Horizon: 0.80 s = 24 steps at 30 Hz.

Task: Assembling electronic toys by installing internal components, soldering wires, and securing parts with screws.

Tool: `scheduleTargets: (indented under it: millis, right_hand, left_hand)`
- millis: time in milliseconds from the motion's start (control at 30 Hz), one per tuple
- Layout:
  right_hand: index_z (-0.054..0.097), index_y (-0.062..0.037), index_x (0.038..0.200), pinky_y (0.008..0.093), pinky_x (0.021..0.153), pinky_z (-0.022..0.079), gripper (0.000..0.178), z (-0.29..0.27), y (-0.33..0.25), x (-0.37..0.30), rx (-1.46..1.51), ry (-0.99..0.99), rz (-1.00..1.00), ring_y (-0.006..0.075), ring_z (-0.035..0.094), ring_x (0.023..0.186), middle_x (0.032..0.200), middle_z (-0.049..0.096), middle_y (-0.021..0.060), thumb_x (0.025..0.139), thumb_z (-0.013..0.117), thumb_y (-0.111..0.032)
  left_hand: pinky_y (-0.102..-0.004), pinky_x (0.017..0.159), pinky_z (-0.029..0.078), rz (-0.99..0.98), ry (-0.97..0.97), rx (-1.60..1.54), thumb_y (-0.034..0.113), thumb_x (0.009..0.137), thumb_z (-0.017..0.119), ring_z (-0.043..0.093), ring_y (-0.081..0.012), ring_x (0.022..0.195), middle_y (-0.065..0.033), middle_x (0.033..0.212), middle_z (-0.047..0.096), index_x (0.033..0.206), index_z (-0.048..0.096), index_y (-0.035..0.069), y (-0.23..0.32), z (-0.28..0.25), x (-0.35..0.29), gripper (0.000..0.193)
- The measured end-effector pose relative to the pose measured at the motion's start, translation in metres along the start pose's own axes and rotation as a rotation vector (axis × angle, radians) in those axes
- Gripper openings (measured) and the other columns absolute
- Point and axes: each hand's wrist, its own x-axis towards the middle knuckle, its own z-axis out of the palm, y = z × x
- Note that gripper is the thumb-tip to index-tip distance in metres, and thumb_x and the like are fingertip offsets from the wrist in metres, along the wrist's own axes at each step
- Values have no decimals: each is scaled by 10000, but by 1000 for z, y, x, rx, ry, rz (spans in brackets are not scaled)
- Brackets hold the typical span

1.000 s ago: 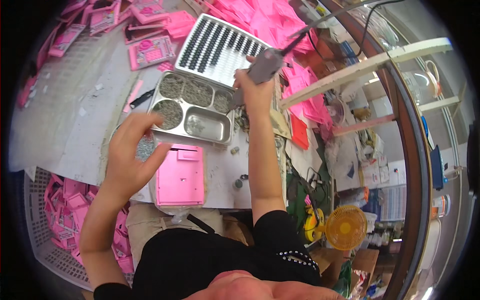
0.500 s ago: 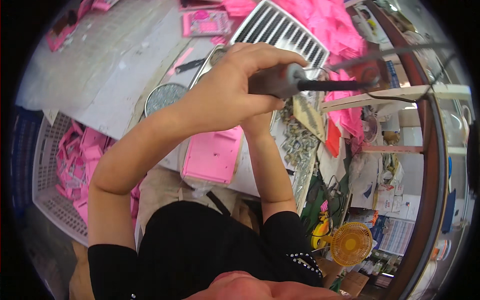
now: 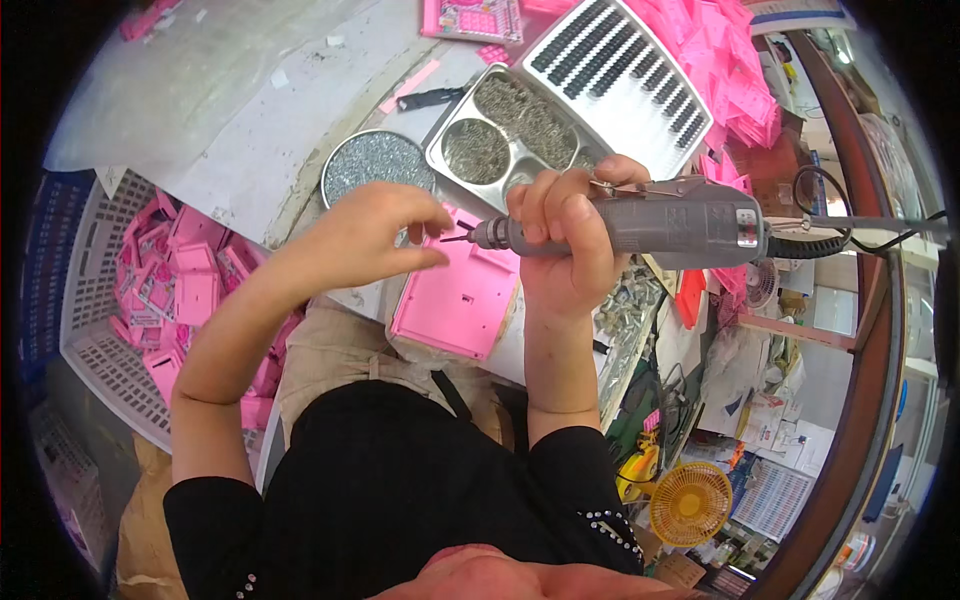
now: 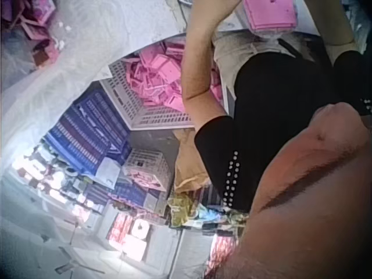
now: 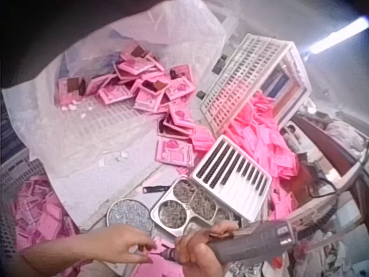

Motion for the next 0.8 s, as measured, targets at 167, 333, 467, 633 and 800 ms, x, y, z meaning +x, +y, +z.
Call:
scheduleTargets:
  millis: [167,333,467,633,800]
  right_hand:
    - [466,-101,1172,336,579,426,260,-1,11,-12,-88,-78,74,145,464,569,684,446,17,945,594,-106]
    - [456,-80,1023,304,502,402,275,3,24,-38,-132,-103,207,134,472,502,620,473,19,930,706,-148]
    - [463,-84,1004,342,570,446,292,6,25,-56,-167,-172,333,153,522,552,654,531,37,905,737,-110]
    - [458,-97,985,402,669,484,282,7,27,-72,-267,-225,378,183,553,626,696,566,54,895,721,-50]
    - [455,-105,970,394,682,485,279,5,32,-77,-310,-310,322,192,558,641,694,563,52,905,722,-57]
  left_hand:
    - [-384,654,501,-26,203,95,89,850,739,652,-270,724,-104,805,654,897,677,23,-7,12,-31,102]
    - [-378,656,510,-222,159,16,125,829,774,654,-265,738,-103,795,633,906,663,37,-14,41,-85,161]
    - [-403,647,510,-305,184,-83,211,815,803,649,-289,755,-93,831,625,927,631,63,5,73,-101,253]
    - [-417,641,503,-349,267,-92,225,801,817,631,-301,734,-90,823,595,904,600,67,4,95,-105,287]
    - [-430,638,496,-349,235,-93,210,798,809,622,-319,741,-96,833,582,887,582,67,0,96,-107,283]
